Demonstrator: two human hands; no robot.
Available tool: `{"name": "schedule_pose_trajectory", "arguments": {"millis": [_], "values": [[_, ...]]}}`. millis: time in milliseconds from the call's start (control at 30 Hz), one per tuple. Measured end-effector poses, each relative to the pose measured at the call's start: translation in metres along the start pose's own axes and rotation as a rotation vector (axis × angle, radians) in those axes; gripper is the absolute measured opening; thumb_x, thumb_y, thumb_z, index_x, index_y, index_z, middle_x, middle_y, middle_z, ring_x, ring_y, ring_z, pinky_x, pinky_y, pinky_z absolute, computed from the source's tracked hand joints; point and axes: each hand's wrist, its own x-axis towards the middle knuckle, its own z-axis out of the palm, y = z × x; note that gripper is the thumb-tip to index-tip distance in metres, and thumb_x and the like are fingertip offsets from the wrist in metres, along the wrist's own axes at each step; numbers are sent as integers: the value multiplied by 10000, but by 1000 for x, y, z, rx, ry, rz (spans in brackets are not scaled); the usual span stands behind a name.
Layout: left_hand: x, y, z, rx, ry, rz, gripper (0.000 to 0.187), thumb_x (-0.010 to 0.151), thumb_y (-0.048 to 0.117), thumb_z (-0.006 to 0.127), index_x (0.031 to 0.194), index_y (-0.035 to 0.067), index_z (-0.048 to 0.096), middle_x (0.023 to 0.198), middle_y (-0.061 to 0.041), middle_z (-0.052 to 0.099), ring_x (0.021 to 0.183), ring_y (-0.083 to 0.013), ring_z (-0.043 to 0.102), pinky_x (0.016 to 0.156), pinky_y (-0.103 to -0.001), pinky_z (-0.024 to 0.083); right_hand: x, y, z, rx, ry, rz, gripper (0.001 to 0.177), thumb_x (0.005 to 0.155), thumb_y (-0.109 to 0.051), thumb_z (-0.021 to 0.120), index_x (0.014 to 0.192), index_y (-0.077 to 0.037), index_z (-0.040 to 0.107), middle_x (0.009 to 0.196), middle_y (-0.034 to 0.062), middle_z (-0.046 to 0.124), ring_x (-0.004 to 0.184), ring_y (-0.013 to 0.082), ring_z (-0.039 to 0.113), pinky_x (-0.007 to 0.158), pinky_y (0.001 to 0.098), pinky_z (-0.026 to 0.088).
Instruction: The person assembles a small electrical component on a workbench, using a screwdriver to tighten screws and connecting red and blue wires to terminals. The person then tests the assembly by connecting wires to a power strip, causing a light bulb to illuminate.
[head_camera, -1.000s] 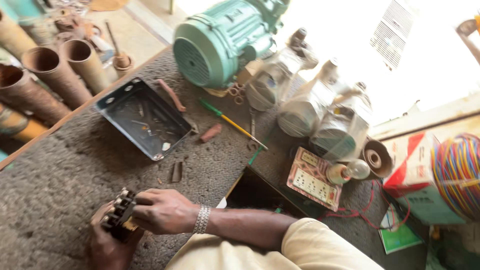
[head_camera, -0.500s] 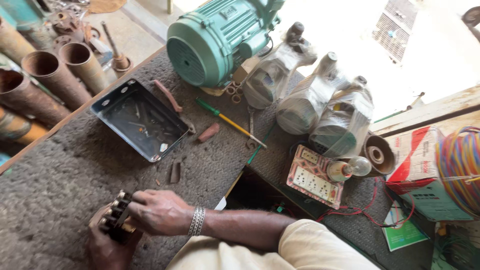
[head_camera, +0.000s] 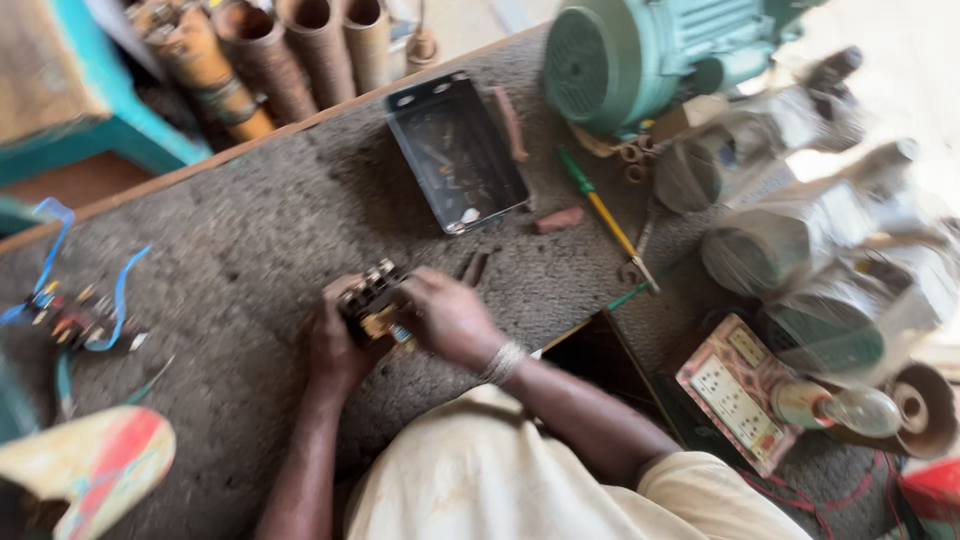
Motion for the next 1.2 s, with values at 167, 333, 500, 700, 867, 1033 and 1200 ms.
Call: {"name": "schedule_pose_trajectory", "arguments": {"millis": [167, 333, 500, 700, 867, 1033, 1200], "values": [[-8, -1, -5, 13, 10, -63, 952, 639, 253, 996, 1422, 108, 476, 1378, -160, 628, 1260, -333, 649, 1051, -446, 557, -16, 88, -78, -200, 283, 254, 260, 847, 58, 686, 1075, -55, 744, 964, 128, 701, 893, 276, 675, 771, 413, 547], [-11, -14, -14, -93, -78, -51, 1149, 621, 285, 888, 1585, 62, 303, 1487, -227, 541, 1359, -372, 551, 1153, -537, 445, -56, 209, -109, -772, 157, 305, 351, 901, -230, 786, 1165, -9, 716, 1166, 222, 703, 1226, 418, 616, 994, 503, 499], [-13, -25, -24, -461, -142, -227, 914, 734, 308, 658, 1585, 118, 385, 1536, -166, 521, 1335, -316, 580, 1128, -450, 535, -83, 246, -84, -663, 148, 571, 252, 958, -212, 744, 1147, -45, 748, 1163, 245, 706, 1179, 411, 615, 1027, 538, 469], [-15, -11, -30, -552, 381, -301, 467, 923, 166, 648, 1380, 70, 630, 1322, -150, 697, 1201, -220, 671, 1016, -386, 603, -52, 193, -134, -620, 124, 560, 119, 958, -153, 758, 1044, -81, 799, 1016, 158, 764, 856, 336, 728, 778, 472, 585], [0, 29, -56, -591, 164, -59, 272, 1058, 25, 554, 1303, 61, 664, 1232, -145, 728, 1159, -200, 723, 993, -331, 645, -21, 72, -177, 707, 238, 418, 56, 1118, -22, 657, 1161, -42, 627, 1015, 106, 747, 903, 190, 743, 816, 310, 614], [40, 78, -55, -432, -143, 93, 239, 1002, 56, 646, 1233, 51, 709, 1149, -139, 769, 934, -175, 776, 798, -275, 668, 23, -21, -126, 916, 225, -13, 270, 1056, -40, 686, 1293, -14, 560, 1111, 127, 733, 1006, 204, 765, 927, 374, 684], [57, 92, -52, -392, -223, 55, 189, 945, 113, 768, 1134, 103, 763, 971, -58, 800, 837, -116, 771, 747, -280, 660, 50, -59, -104, 708, 112, -59, 187, 987, 23, 735, 1130, 40, 616, 1051, 125, 745, 888, 169, 736, 757, 290, 616]]}}
